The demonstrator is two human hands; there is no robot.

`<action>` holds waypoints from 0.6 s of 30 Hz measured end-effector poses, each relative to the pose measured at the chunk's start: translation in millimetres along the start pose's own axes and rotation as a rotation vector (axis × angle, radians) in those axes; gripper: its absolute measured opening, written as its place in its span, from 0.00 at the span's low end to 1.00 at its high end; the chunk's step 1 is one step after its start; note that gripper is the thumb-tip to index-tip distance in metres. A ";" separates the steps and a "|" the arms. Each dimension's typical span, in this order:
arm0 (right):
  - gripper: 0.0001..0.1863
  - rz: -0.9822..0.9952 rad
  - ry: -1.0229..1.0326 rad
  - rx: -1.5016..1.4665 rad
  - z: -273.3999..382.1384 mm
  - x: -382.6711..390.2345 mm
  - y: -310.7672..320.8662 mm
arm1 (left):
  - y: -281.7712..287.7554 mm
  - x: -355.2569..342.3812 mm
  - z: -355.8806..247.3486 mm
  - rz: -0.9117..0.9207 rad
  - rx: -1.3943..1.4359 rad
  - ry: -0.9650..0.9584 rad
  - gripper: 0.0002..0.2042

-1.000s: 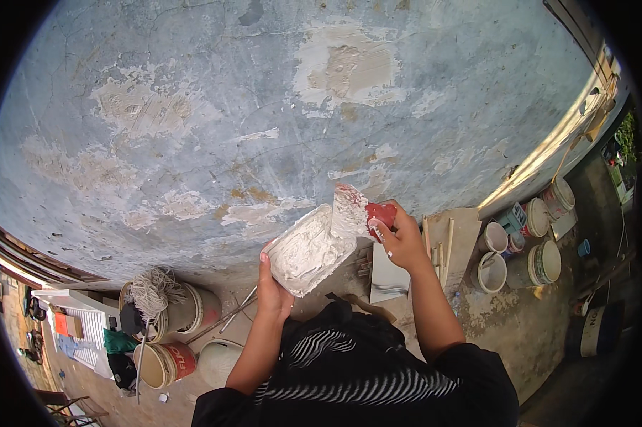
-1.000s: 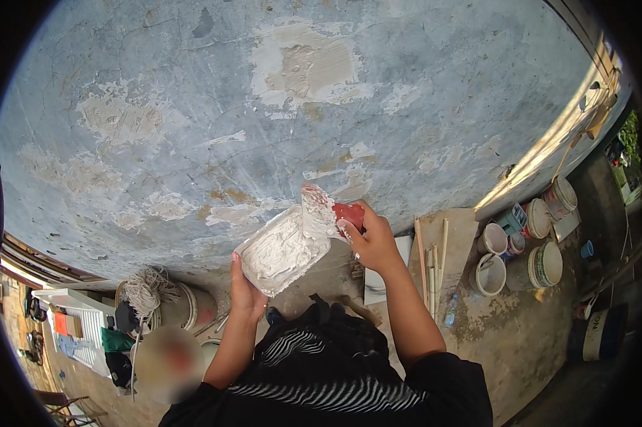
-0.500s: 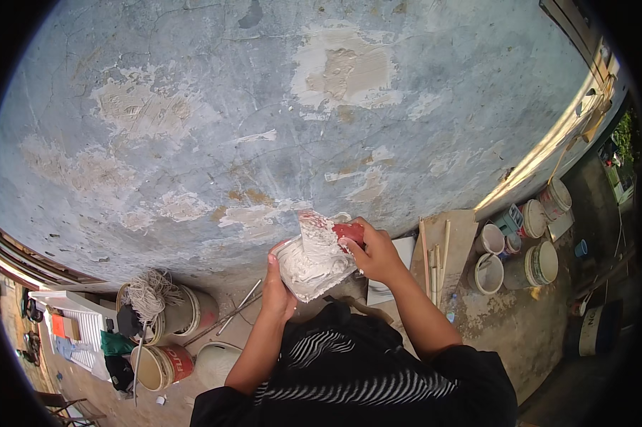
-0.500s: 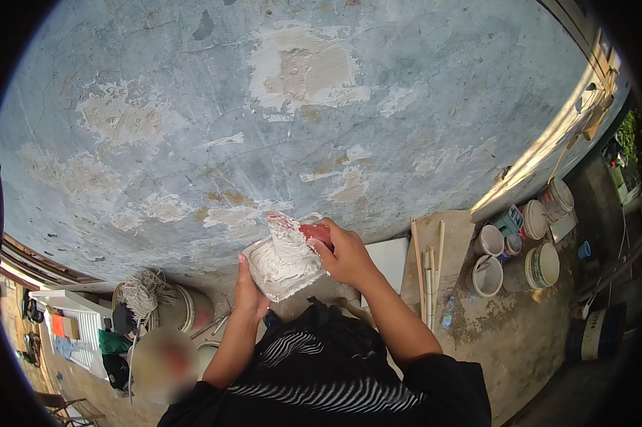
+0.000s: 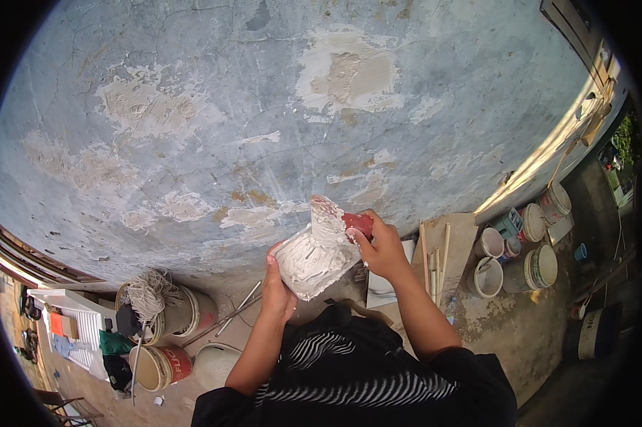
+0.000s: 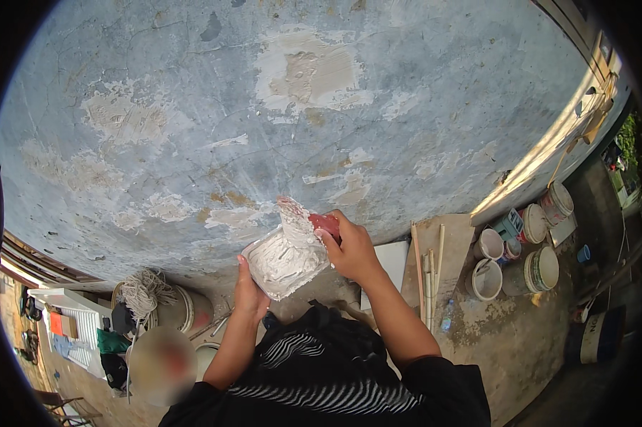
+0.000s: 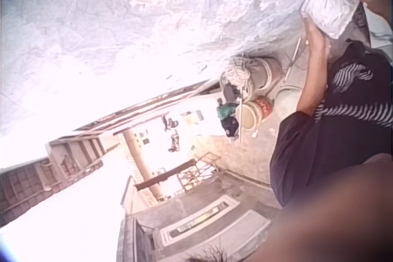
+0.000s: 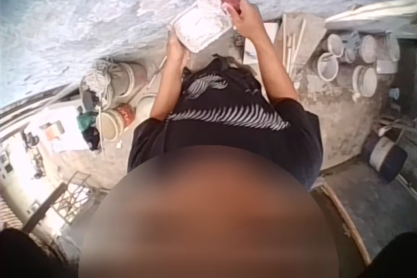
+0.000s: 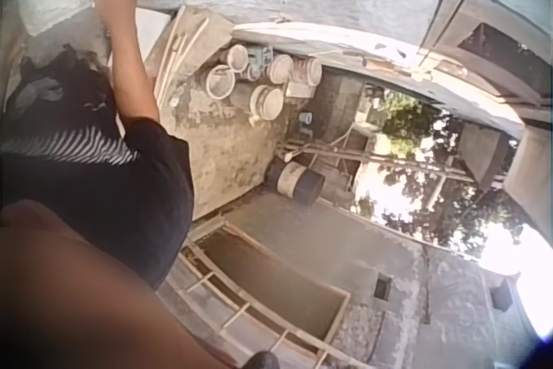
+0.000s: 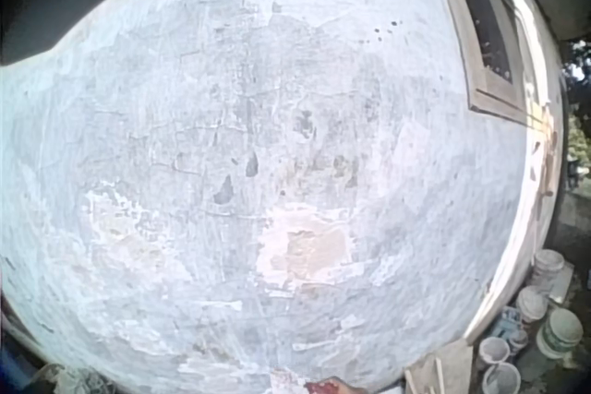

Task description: The person is mixing plaster in a container and using a putty knife to apply it to cracks and holes in an exterior wall.

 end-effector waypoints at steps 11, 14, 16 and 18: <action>0.13 -0.083 0.114 -0.056 -6.5 -1.2 6.1 | 15.4 -4.7 4.6 -0.066 0.047 -0.003 0.30; 0.11 -0.155 0.071 -0.117 -16.8 -5.4 2.4 | 10.7 -4.3 4.4 -0.021 0.040 -0.007 0.31; 0.11 -0.144 0.049 -0.114 -19.2 -2.0 -7.1 | 6.0 -6.0 5.0 -0.026 -0.003 -0.045 0.31; 0.11 -0.130 0.060 -0.124 -15.3 -2.2 -17.4 | 7.1 -8.1 3.6 -0.023 -0.007 -0.040 0.32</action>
Point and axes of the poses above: each hand's wrist, its own x-axis away from the middle knuckle, its own y-axis out of the back of the hand, z = x × y, the point moved 3 cm from there along -x, towards the middle knuckle, and after that the axes turned 13 degrees about -x, right-handed, at the moved point
